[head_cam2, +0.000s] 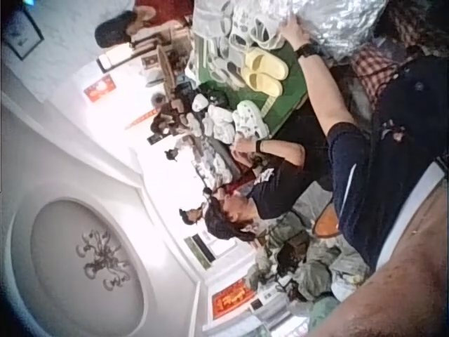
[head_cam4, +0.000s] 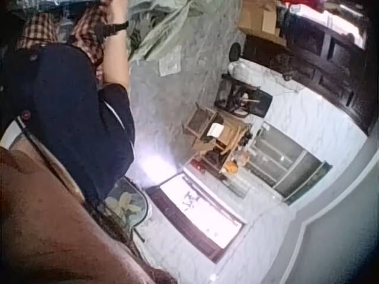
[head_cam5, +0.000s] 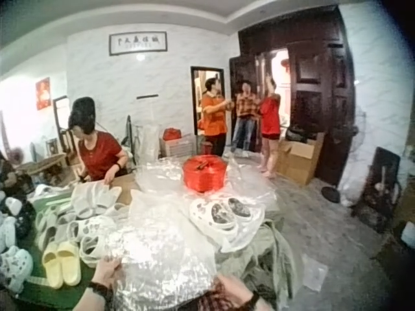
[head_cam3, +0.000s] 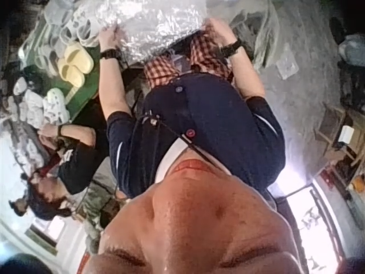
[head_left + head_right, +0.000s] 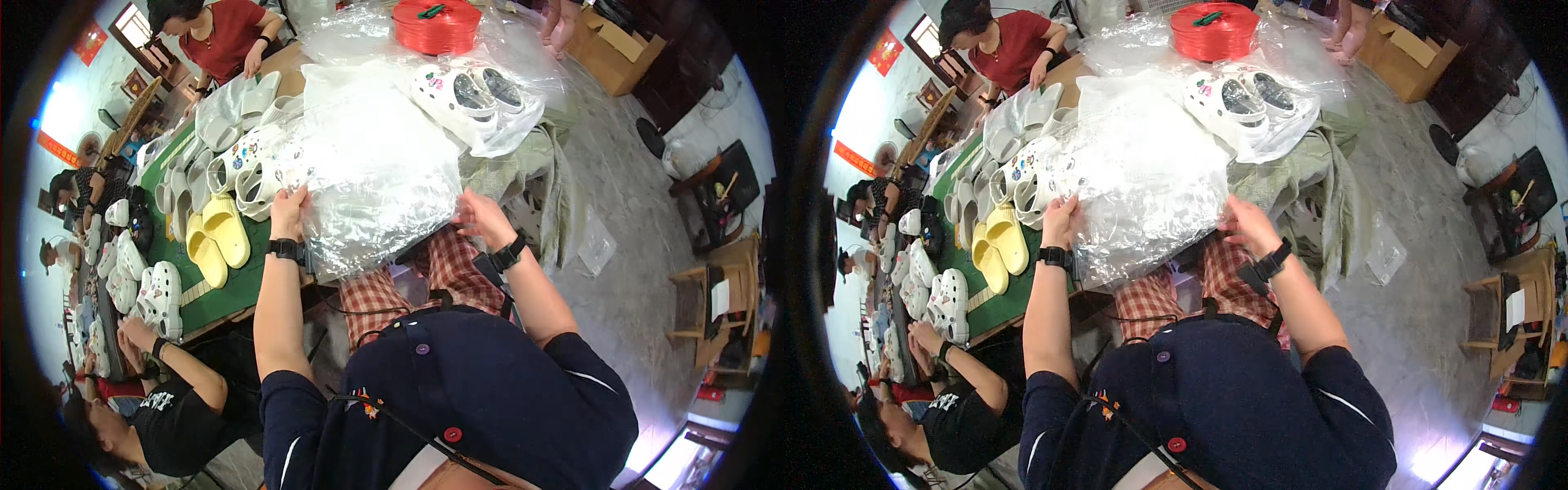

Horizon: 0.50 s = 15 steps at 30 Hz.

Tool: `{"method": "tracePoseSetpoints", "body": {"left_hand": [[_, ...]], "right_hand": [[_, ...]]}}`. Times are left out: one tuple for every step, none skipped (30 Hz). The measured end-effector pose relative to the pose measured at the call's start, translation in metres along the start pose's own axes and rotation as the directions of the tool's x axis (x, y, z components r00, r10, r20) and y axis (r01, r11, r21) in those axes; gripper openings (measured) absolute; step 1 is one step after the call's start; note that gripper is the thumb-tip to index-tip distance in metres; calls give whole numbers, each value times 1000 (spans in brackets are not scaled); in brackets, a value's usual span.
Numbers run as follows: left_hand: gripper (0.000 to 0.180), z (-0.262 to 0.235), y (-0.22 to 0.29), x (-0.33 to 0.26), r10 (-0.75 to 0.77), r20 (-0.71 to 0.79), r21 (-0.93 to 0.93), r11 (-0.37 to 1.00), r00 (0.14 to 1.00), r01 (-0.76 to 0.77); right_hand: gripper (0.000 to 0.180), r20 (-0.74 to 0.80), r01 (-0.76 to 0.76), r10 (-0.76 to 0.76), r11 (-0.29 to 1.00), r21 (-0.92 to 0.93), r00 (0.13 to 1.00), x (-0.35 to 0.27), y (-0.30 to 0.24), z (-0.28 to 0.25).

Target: Packing pairs of clogs into plastic bags and placing them into a larger transport sack.

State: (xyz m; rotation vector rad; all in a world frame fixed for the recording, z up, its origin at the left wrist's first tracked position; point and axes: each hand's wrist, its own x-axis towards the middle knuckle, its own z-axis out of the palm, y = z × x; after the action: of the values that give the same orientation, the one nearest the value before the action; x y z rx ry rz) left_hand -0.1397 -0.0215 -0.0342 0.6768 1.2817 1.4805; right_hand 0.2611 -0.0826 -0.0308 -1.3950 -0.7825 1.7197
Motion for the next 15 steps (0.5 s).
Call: {"method": "tracePoseSetpoints", "body": {"left_hand": [[21, 1, -1, -2, 0, 12, -1, 1000, 1000, 0], [20, -1, -1, -6, -9, 11, 85, 996, 1000, 8], [20, -2, 1, -8, -10, 16, 170, 985, 1000, 8], [18, -3, -1, -11, 31, 19, 200, 979, 999, -34], [16, -11, 0, -13, 32, 38, 201, 979, 999, -39], [15, 4, -2, -25, 38, -3, 143, 989, 999, -37], [17, 1, -2, -28, 46, 22, 180, 982, 999, -49], [21, 1, -5, -31, -56, 7, 59, 997, 998, 55], [25, 6, -5, -38, -164, 4, -65, 984, 987, 164], [30, -14, -10, -35, -239, 83, -95, 964, 967, 247], [34, -36, -14, -33, -309, 162, -119, 937, 937, 329], [25, -36, -14, -39, -316, 210, 8, 947, 925, 321], [29, 6, -11, -61, -294, 235, -56, 947, 927, 315], [32, 0, -4, -63, -274, 232, -8, 959, 933, 284], [36, -7, 2, -65, -256, 229, 40, 966, 939, 253]], "right_hand": [[46, -31, -25, 26, 998, 59, 999, -2, -7, 3], [54, -60, -44, 52, 992, 120, 997, -5, -14, 7], [63, 0, -14, 14, 996, 85, 1000, -11, -20, 13], [58, -5, 48, -49, 992, -116, 999, -8, -20, 20], [54, 5, 106, -110, 944, -313, 994, -2, -17, 27], [46, 26, 169, -172, 913, -371, 985, 6, -8, 18], [38, 68, 234, -227, 874, -426, 972, 7, -5, 18], [27, 124, 290, -262, 870, -398, 957, 10, -4, 13], [27, 112, 295, -273, 869, -398, 955, 8, -3, 7], [26, 100, 227, -205, 917, -327, 974, 6, -1, 12], [24, 98, 153, -132, 955, -256, 986, 5, 1, 17], [28, 133, 197, -156, 893, -404, 979, 8, 3, 4], [28, 102, 188, -160, 894, -408, 982, 5, 0, -8], [34, 133, 225, -184, 859, -459, 974, -4, -8, 0], [40, 165, 262, -205, 820, -509, 965, -9, -14, 6]]}}
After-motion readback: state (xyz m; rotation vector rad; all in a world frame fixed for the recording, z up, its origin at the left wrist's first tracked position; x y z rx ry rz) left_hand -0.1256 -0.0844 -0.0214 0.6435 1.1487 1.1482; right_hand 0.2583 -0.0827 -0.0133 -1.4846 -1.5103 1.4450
